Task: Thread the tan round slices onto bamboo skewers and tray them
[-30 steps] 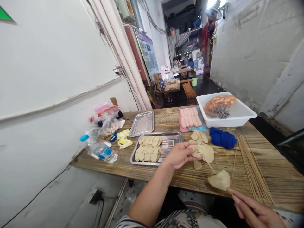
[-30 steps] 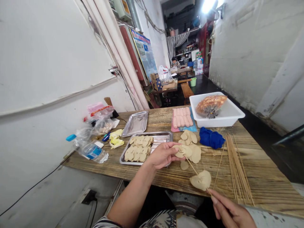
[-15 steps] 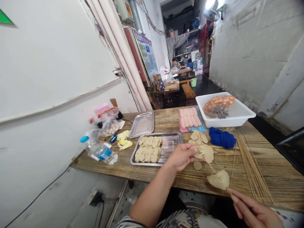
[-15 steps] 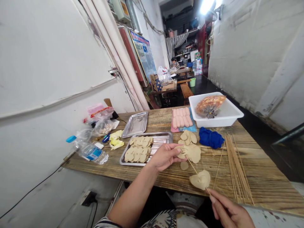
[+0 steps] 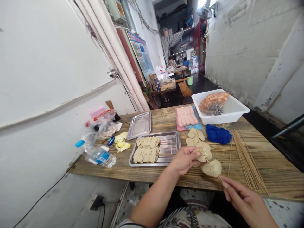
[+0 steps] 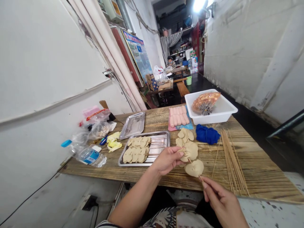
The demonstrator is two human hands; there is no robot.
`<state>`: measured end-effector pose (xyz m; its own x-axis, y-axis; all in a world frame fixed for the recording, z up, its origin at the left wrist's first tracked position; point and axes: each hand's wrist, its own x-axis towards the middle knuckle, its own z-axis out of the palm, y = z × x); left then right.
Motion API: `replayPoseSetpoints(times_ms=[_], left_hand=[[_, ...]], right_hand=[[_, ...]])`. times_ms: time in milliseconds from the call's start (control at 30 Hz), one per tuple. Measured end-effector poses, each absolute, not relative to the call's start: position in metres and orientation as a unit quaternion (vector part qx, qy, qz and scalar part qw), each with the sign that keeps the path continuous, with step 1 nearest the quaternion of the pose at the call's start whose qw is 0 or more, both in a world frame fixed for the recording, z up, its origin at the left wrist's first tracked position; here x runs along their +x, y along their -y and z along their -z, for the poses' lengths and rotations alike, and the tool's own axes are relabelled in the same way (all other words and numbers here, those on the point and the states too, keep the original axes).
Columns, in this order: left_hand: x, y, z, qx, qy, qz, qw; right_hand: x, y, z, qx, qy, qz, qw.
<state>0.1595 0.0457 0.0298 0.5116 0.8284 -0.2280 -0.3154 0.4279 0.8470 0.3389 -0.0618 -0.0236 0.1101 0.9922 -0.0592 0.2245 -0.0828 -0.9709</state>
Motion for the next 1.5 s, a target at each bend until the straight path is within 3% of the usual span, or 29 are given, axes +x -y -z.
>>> replayPoseSetpoints(times_ms=[467, 700, 1100, 1367, 1500], left_hand=[[0.165, -0.040, -0.017, 0.344, -0.331, -0.409, 0.778], [0.167, -0.034, -0.017, 0.319, -0.261, -0.416, 0.811], [0.157, -0.043, -0.011, 0.311, -0.372, -0.417, 0.768], [0.167, -0.037, -0.005, 0.242, -0.336, -0.458, 0.786], [0.161, -0.034, -0.004, 0.290, -0.345, -0.398, 0.799]], right_hand=[[0.325, 0.056, 0.018, -0.582, 0.561, -0.377, 0.453], [0.324, 0.057, 0.021, -0.576, 0.562, -0.383, 0.453], [0.324, 0.056, 0.027, -0.578, 0.577, -0.405, 0.411], [0.318, 0.053, 0.024, -0.575, 0.578, -0.389, 0.429], [0.320, 0.051, 0.021, -0.585, 0.577, -0.375, 0.429]])
